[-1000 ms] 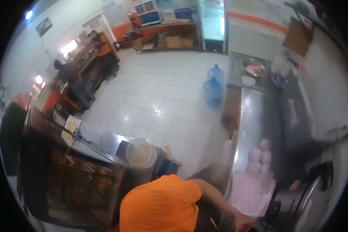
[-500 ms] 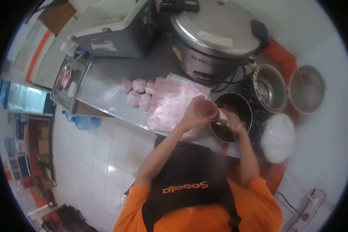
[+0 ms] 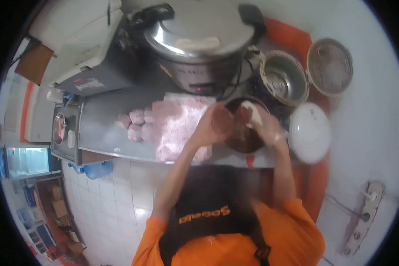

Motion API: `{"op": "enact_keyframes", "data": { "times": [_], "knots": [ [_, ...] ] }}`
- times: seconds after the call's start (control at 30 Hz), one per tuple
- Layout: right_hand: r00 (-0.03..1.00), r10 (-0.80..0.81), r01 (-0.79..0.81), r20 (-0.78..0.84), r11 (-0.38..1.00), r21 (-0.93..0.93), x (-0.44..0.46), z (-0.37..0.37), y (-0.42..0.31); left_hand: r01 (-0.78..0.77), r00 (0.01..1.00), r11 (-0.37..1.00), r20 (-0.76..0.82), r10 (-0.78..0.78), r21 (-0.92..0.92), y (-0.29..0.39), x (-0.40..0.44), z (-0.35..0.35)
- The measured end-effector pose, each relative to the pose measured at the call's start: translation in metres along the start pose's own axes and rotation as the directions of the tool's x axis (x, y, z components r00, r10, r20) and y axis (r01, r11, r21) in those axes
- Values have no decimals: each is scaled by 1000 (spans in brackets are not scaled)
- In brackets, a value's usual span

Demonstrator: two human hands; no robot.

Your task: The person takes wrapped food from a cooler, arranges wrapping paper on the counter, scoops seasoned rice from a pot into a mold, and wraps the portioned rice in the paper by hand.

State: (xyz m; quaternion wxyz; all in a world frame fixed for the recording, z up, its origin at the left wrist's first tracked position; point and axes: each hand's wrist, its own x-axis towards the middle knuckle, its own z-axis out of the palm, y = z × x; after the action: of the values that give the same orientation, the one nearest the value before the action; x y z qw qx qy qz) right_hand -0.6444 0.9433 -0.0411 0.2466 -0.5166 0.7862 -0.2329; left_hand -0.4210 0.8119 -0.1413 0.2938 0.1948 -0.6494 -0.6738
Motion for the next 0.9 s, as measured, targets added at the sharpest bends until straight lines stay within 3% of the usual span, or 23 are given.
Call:
{"op": "enact_keyframes", "data": {
  "times": [0.03, 0.1, 0.13, 0.17, 0.23, 0.3, 0.37, 0.4, 0.43, 0.47, 0.6, 0.67, 0.77, 0.8, 0.83, 0.9],
  "knots": [
    [997, -30, 35, -67, 996, 83, -5, 6, 3, 50, 999, 999, 0, -50, 2, 3, -11, 17],
    [986, 167, -165, -10, 965, -202, -13, 5, -15, 54, 999, 998, 3, -54, 42, 17, 12, 34],
    [997, 22, -32, -74, 990, -140, -24, 7, -22, -50, 999, 977, -10, 53, 206, 13, 19, 41],
    [993, -94, 79, -69, 978, -191, -28, 15, -17, -18, 1000, 972, -8, 21, 233, 7, 24, 48],
    [976, -179, 154, -126, 971, -183, -40, 36, -18, 58, 998, 955, -13, -57, 290, 9, 30, 57],
    [988, -145, 122, -60, 948, -294, -52, 48, -18, 281, 955, 930, 31, -296, 238, 32, 32, 63],
    [991, -136, 122, -13, 920, -372, -66, 51, -17, 252, 961, 953, 77, -267, 166, 4, 29, 64],
    [987, -159, 144, -3, 906, -399, -68, 50, -16, 43, 995, 958, 74, -67, 284, 2, 30, 62],
    [985, -172, 160, 9, 893, -420, -73, 51, -16, 36, 996, 978, 73, -52, 204, 0, 28, 62],
    [973, -226, 189, -51, 900, -392, -71, 51, 2, 29, 997, 992, 72, -37, 120, -3, 27, 64],
    [984, 76, -78, -159, 997, -8, -62, -19, -24, 101, 991, 989, 95, -91, -105, 14, 26, 61],
    [990, -52, 54, -130, 998, 17, -57, -22, -11, 162, 983, 974, 107, -146, -156, 21, 26, 59],
    [965, -261, 261, -15, 965, 16, -46, -10, -11, 105, 989, 967, 125, -78, -232, 12, 28, 54],
    [985, -159, 156, 64, 986, 59, -45, -1, -18, 74, 992, 997, 105, -69, -38, 20, 27, 52],
    [988, -57, 44, 147, 995, 92, -45, 7, -24, 74, 990, 997, 114, -77, 23, 19, 24, 52],
    [979, -38, 38, 198, 999, 2, -40, 19, -16, 64, 989, 987, 125, -83, 146, 17, 21, 51]
  ]
}}
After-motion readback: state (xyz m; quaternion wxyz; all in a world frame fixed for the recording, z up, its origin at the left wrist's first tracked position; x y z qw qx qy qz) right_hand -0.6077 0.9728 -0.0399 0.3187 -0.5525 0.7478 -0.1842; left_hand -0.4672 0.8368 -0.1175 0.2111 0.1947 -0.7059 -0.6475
